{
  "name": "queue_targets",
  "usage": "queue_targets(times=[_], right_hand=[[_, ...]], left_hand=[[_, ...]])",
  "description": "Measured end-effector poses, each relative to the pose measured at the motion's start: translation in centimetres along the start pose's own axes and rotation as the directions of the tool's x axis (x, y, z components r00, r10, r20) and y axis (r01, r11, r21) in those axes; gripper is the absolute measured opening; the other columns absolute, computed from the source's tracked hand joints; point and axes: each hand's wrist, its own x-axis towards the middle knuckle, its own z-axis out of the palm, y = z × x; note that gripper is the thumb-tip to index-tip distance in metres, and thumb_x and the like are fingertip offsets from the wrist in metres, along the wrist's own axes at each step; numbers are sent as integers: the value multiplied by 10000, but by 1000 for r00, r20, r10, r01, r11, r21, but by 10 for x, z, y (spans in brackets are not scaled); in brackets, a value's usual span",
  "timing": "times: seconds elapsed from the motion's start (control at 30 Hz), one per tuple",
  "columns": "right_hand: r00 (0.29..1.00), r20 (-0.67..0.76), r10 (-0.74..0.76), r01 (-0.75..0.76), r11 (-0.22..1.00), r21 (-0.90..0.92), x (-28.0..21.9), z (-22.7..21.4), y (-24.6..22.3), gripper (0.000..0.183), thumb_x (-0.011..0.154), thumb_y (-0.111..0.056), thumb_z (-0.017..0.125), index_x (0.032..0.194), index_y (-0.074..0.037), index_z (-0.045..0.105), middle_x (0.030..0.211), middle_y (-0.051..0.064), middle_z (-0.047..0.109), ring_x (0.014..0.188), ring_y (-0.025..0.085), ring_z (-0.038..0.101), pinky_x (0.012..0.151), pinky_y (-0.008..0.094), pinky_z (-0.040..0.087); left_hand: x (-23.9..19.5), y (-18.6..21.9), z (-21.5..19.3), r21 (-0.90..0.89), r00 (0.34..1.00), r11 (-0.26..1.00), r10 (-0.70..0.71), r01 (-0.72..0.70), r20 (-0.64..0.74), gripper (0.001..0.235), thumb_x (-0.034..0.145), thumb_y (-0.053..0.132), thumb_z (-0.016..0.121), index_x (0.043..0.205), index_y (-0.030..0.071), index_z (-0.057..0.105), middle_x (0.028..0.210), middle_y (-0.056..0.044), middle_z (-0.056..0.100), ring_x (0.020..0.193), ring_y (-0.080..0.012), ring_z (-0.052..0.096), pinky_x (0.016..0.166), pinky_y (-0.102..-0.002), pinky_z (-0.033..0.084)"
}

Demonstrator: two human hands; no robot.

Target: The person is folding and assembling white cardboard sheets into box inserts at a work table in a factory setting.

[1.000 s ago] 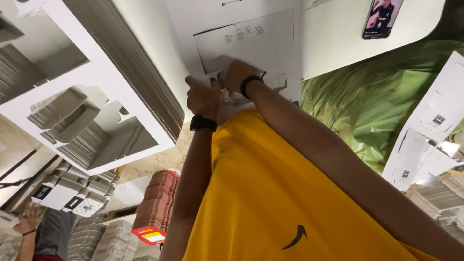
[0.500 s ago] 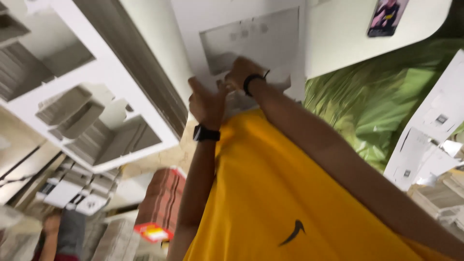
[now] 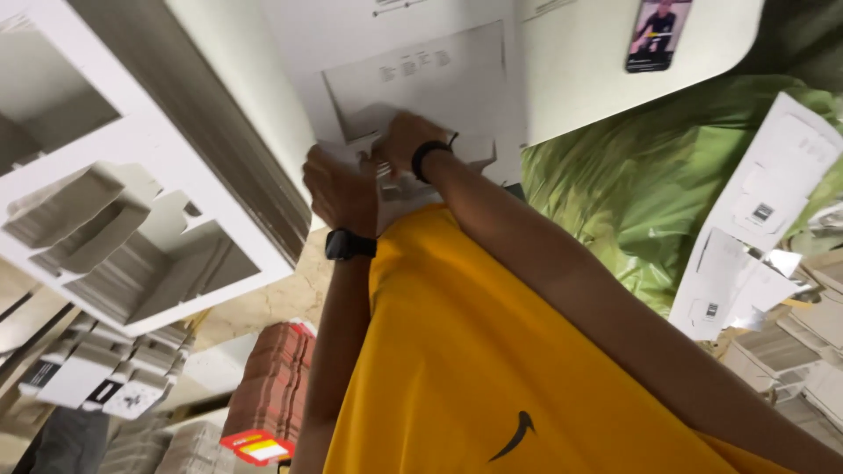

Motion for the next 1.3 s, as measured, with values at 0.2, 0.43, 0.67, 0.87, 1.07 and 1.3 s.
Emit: queue_targets(times=[0.2,0.43,0.67,0.87,1.07,1.3], right_hand=[[997,37,69,-74,983,166,-6,-9,2,250,787,-386,685,585,-250,741,565,-97,690,812,281,768,770,431,600],[995,75,61,-68,993,100,27,12,14,144,787,-308,768,676,-215,775,627,-27,722,763,267,733,735,452,576],[987,91,131,-146,970,192,30,12,14,313,878,-277,662,569,-238,693,522,-88,641,576,148,650,575,373,550],[989,86,124,-144,946,291,8,-10,10,284,876,-292,646,610,-202,684,578,-51,705,523,148,665,512,343,555],[975,193,109,-122,991,54,22,-14,3,161,850,-316,754,805,-161,758,754,-13,744,774,212,716,675,456,577],[982,157,104,-124,984,127,33,5,9,237,873,-298,696,658,-214,752,640,-40,706,772,271,735,687,469,558]], left_hand=[[18,-17,39,-45,996,997,-56,60,71,632,825,443,753,1285,155,428,1181,-115,558,1142,-359,622,991,-468,505],[19,7,-6,-6,972,1000,-10,11,236,495,895,416,637,1187,102,392,944,-145,661,948,-409,715,850,-550,532],[29,14,-17,-13,954,1000,16,-12,299,529,812,405,699,1132,54,466,837,-180,710,829,-440,744,738,-555,578],[20,30,-32,57,953,998,-4,-14,303,500,768,314,712,1112,29,487,851,-215,721,865,-469,738,789,-587,583],[29,30,-23,38,966,999,-21,12,257,521,765,386,715,1091,30,518,817,-215,715,858,-454,740,814,-578,568],[30,25,-31,-115,935,976,-136,183,328,471,808,292,694,1153,49,486,919,-249,725,949,-486,726,846,-596,582]])
